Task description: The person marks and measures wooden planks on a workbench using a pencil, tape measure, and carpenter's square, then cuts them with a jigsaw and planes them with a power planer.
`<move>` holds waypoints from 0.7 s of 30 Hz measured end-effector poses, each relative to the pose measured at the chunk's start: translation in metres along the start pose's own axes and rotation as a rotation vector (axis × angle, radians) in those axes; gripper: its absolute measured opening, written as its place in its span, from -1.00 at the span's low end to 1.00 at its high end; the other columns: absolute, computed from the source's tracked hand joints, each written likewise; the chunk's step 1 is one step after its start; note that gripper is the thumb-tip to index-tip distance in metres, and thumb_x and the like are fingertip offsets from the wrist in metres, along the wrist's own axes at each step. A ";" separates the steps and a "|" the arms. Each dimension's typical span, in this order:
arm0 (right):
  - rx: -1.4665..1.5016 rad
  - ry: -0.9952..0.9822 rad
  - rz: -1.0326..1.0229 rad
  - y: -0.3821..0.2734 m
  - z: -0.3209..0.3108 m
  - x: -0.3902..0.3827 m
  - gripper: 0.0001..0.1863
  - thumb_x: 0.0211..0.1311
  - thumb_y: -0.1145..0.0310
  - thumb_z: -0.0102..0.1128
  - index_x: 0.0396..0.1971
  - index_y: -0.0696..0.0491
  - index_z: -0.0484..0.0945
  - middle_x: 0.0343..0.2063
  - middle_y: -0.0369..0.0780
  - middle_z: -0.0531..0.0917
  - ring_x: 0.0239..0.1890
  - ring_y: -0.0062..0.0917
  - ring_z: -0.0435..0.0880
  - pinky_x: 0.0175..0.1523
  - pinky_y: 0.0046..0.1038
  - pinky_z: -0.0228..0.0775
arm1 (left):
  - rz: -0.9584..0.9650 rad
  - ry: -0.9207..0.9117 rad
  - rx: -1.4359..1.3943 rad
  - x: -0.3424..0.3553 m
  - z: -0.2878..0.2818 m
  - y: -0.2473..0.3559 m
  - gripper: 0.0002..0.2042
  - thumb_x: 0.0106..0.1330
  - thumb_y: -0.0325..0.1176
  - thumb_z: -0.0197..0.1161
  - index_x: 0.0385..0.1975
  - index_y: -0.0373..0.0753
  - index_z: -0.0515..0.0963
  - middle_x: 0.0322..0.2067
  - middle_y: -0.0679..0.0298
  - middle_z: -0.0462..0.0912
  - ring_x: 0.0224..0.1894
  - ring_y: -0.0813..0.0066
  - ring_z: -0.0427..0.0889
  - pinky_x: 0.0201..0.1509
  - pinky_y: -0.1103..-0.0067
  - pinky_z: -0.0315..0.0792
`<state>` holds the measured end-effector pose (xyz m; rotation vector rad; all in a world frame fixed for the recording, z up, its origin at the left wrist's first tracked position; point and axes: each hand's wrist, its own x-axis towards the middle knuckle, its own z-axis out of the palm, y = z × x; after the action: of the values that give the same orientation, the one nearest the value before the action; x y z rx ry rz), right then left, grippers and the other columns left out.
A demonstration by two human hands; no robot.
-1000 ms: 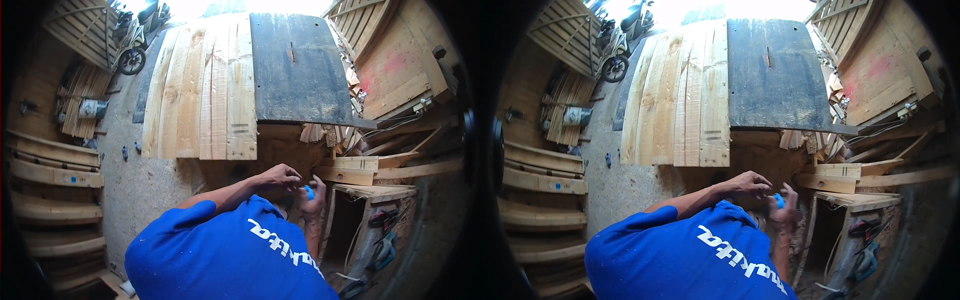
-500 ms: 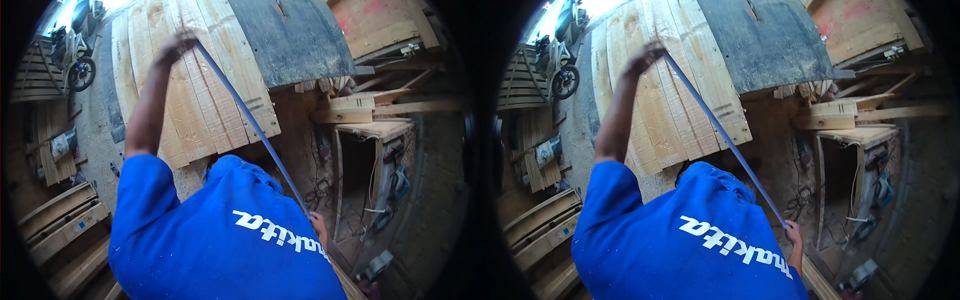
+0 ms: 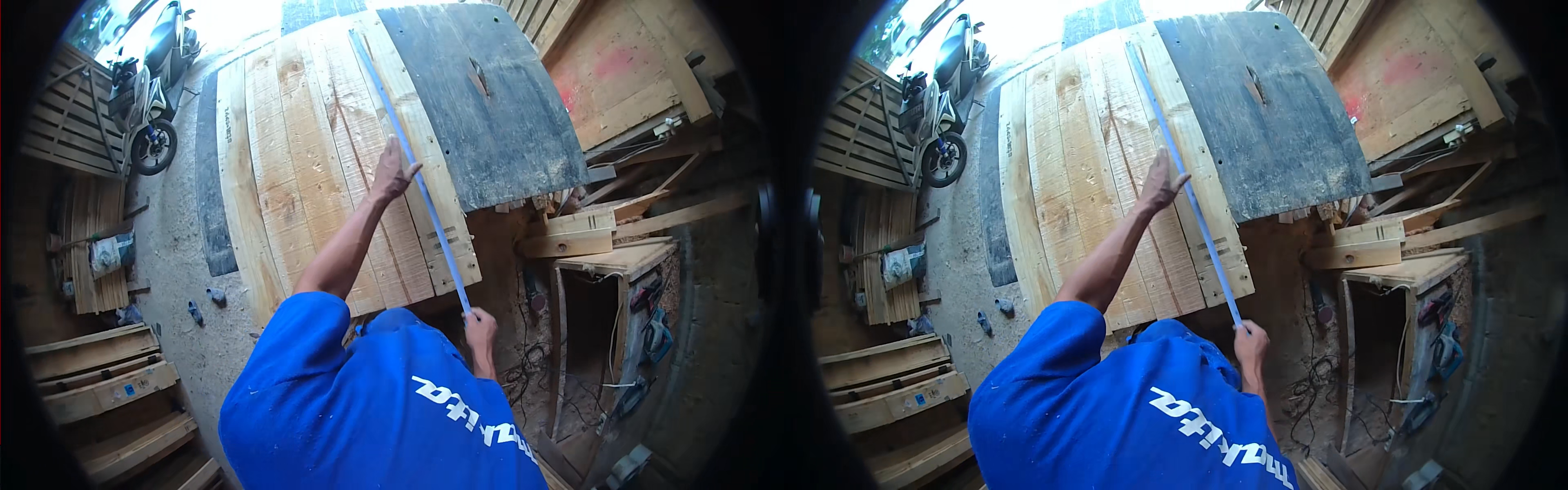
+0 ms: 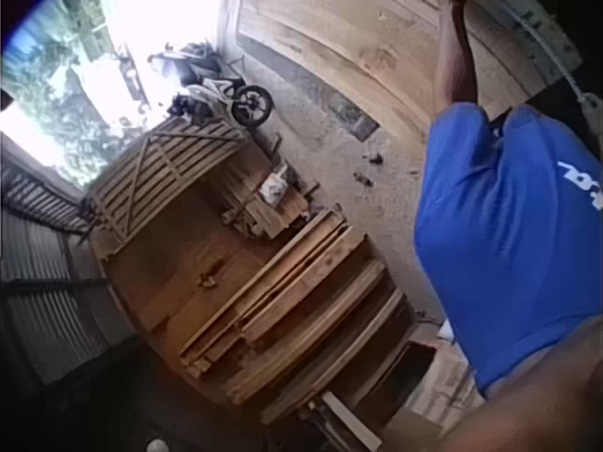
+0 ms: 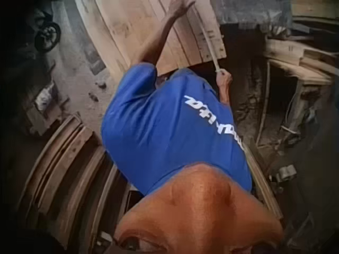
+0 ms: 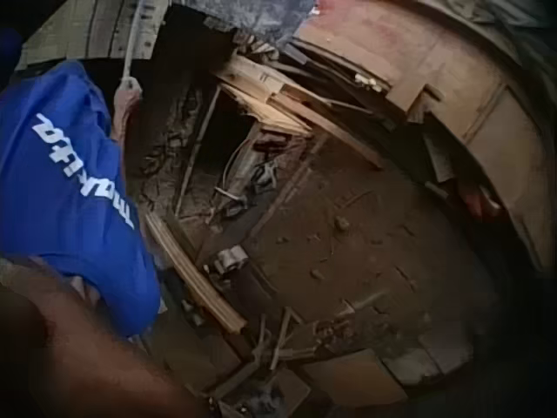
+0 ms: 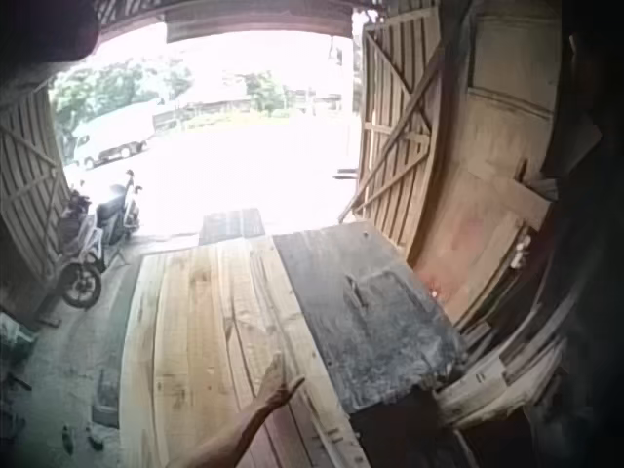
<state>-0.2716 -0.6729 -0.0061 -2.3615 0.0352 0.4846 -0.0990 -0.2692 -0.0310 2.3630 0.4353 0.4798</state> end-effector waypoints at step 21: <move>-0.151 0.000 0.104 -0.069 0.051 0.061 -0.72 0.19 0.16 0.08 -0.35 0.00 0.70 -0.30 0.01 0.70 -0.16 0.06 0.65 -0.10 -0.01 0.49 | 0.284 -0.157 0.455 -0.033 0.006 -0.021 -0.26 0.37 0.21 0.08 0.44 -0.11 0.21 0.45 -0.05 0.15 0.48 -0.14 0.12 0.44 0.09 0.14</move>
<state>-0.2210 -0.5807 -0.0173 -2.5162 0.1257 0.5548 -0.1286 -0.2715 -0.0566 2.8993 0.1428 0.3436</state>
